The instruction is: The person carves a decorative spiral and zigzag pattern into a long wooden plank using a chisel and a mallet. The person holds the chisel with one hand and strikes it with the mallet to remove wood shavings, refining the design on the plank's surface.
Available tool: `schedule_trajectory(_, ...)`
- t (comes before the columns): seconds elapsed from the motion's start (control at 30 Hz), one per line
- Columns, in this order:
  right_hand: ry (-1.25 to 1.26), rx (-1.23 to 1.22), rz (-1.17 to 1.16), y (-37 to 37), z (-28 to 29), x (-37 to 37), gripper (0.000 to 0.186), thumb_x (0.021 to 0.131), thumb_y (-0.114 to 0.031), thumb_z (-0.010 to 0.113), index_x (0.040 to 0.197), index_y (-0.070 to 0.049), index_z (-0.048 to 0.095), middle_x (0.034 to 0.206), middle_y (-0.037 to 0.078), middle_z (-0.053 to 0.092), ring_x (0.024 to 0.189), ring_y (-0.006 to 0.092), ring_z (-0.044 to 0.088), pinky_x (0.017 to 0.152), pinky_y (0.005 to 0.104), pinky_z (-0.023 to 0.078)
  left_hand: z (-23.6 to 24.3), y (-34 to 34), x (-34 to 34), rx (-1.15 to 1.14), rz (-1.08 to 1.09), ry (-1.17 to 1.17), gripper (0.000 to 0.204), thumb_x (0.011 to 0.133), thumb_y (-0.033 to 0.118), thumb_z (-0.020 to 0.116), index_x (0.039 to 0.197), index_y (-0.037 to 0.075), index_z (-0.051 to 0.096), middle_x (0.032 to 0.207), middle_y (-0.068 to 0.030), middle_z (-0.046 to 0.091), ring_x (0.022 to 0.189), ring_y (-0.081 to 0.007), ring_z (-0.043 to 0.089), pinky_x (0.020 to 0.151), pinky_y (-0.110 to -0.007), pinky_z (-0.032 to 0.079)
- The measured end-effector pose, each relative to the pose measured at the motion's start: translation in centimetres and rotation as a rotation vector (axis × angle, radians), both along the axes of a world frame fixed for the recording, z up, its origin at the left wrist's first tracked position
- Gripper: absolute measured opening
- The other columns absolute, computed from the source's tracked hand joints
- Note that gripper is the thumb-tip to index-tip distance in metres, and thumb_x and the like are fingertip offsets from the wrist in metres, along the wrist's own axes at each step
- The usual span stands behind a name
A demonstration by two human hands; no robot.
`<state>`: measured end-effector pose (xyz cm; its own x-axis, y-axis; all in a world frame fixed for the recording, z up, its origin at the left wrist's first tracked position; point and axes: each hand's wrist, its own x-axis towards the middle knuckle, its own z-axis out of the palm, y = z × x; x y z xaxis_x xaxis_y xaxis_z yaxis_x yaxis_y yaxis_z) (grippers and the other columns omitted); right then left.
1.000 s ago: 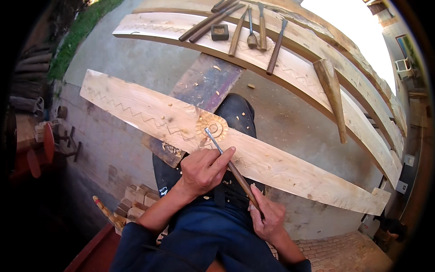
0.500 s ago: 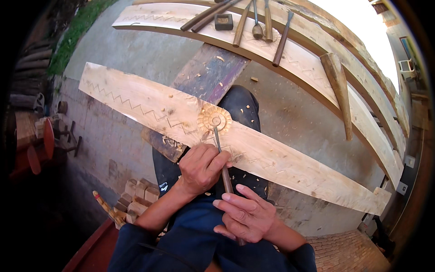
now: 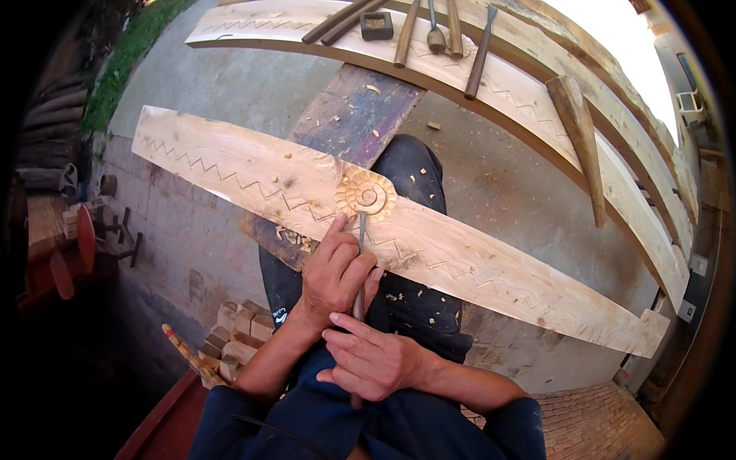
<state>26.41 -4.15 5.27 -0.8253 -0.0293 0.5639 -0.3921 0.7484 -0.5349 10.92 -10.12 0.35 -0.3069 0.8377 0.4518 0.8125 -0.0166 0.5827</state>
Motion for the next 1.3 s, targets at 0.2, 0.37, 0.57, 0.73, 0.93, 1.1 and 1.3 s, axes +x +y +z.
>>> schedule_trajectory(0.2, 0.009, -0.044, 0.021, 0.1, 0.1, -0.1, 0.043, 0.094, -0.029, 0.087, 0.073, -0.006, 0.057, 0.092, 0.013, 0.075, 0.1, 0.0306, 0.078, 0.106, 0.0539, 0.063, -0.3, 0.1, 0.2, 0.009, -0.01, 0.011, 0.018, 0.085, 0.011, 0.081, 0.094, 0.001, 0.068, 0.087, -0.0129, 0.055, 0.092, -0.0322, 0.066, 0.115, -0.063, 0.056)
schedule_trajectory(0.37, 0.027, -0.063, 0.012, 0.1, 0.2, -0.3, 0.042, 0.094, -0.028, 0.084, 0.072, -0.004, 0.059, 0.089, 0.014, 0.073, 0.099, 0.0313, 0.077, 0.105, 0.0538, 0.064, 0.0, 0.2, 0.1, 0.021, -0.002, -0.004, 0.016, 0.083, 0.005, 0.08, 0.092, 0.0, 0.069, 0.083, -0.0129, 0.056, 0.088, -0.0332, 0.067, 0.115, -0.064, 0.056)
schedule_trajectory(0.57, 0.034, -0.076, -0.02, 0.2, 0.3, -0.3, 0.046, 0.096, -0.029, 0.085, 0.07, -0.006, 0.056, 0.088, 0.014, 0.074, 0.096, 0.0295, 0.077, 0.103, 0.0555, 0.064, 0.1, 0.2, 0.0, -0.013, -0.001, 0.009, 0.02, 0.088, 0.015, 0.083, 0.089, 0.002, 0.067, 0.083, -0.0126, 0.053, 0.088, -0.0333, 0.067, 0.115, -0.062, 0.056)
schedule_trajectory(0.73, 0.057, -0.068, -0.044, 0.1, 0.0, -0.5, 0.048, 0.096, -0.031, 0.083, 0.067, -0.006, 0.054, 0.08, 0.011, 0.069, 0.086, 0.0267, 0.075, 0.099, 0.0537, 0.066, 0.7, 0.5, 0.2, -0.016, 0.027, -0.027, 0.03, 0.095, 0.027, 0.082, 0.087, 0.002, 0.069, 0.082, -0.014, 0.055, 0.084, -0.0349, 0.068, 0.112, -0.063, 0.057)
schedule_trajectory(0.93, 0.076, -0.042, -0.024, 0.1, -0.5, -0.8, 0.048, 0.097, -0.028, 0.082, 0.067, -0.007, 0.052, 0.074, 0.008, 0.063, 0.08, 0.0246, 0.073, 0.098, 0.0526, 0.067, -0.4, 0.9, 0.6, 0.038, 0.1, 0.003, 0.036, 0.092, 0.03, 0.083, 0.078, 0.007, 0.061, 0.077, -0.0108, 0.049, 0.077, -0.0333, 0.064, 0.109, -0.06, 0.06)
schedule_trajectory(1.1, 0.101, -0.027, -0.015, 0.1, -1.2, -0.8, 0.047, 0.098, -0.027, 0.081, 0.067, -0.006, 0.052, 0.074, 0.008, 0.063, 0.079, 0.0252, 0.072, 0.098, 0.0523, 0.067, -0.5, 0.9, 0.8, 0.018, 0.115, 0.025, 0.037, 0.091, 0.029, 0.083, 0.075, 0.008, 0.058, 0.076, -0.0104, 0.05, 0.079, -0.0333, 0.066, 0.108, -0.057, 0.061)
schedule_trajectory(1.3, 0.129, -0.024, 0.009, 0.3, -1.8, -0.9, 0.049, 0.098, -0.028, 0.081, 0.066, -0.007, 0.051, 0.074, 0.009, 0.063, 0.077, 0.0257, 0.073, 0.096, 0.0515, 0.067, -0.5, 1.0, 0.6, 0.001, 0.123, 0.062, 0.035, 0.089, 0.025, 0.084, 0.073, 0.009, 0.057, 0.075, -0.0092, 0.05, 0.081, -0.0336, 0.069, 0.106, -0.052, 0.063)
